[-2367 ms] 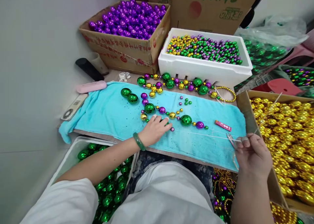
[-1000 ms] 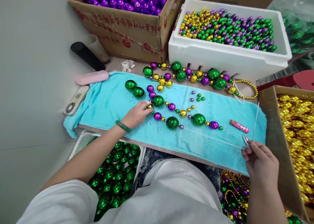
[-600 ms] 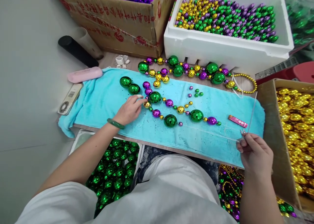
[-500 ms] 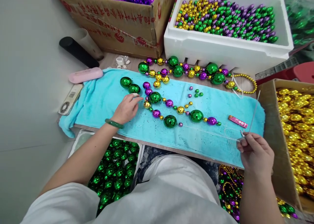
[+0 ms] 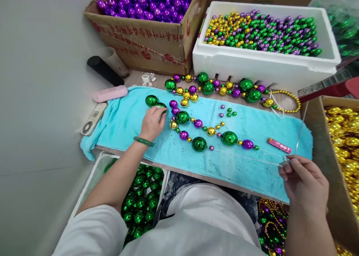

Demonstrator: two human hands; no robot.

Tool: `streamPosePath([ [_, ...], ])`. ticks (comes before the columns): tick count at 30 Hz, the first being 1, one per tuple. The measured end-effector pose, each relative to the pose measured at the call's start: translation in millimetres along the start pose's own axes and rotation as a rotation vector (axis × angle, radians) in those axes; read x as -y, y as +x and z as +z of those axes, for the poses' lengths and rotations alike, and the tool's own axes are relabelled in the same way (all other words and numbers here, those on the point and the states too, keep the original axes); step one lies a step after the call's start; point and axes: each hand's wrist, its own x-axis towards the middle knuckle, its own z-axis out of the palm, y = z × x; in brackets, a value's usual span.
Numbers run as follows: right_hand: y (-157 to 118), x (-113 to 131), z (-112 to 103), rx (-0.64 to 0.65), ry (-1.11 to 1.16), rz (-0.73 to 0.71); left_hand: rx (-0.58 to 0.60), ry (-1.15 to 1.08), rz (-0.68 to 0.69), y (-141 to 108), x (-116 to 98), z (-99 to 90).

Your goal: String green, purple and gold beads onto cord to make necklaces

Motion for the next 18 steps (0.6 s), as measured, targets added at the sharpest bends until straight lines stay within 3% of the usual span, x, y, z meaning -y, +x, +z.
streamPosePath([
  [8,-2,-6,13,0.056,-0.012,-0.004,0.200,0.058,-0.061,80,-45,26.6],
  [13,-1,-8,5,0.020,-0.019,0.015,0.381,0.168,-0.173,93,-64,42.6],
  [18,2,-14,4,0.068,-0.059,-0.015,0.492,0.083,-0.254,97,-75,47.4],
])
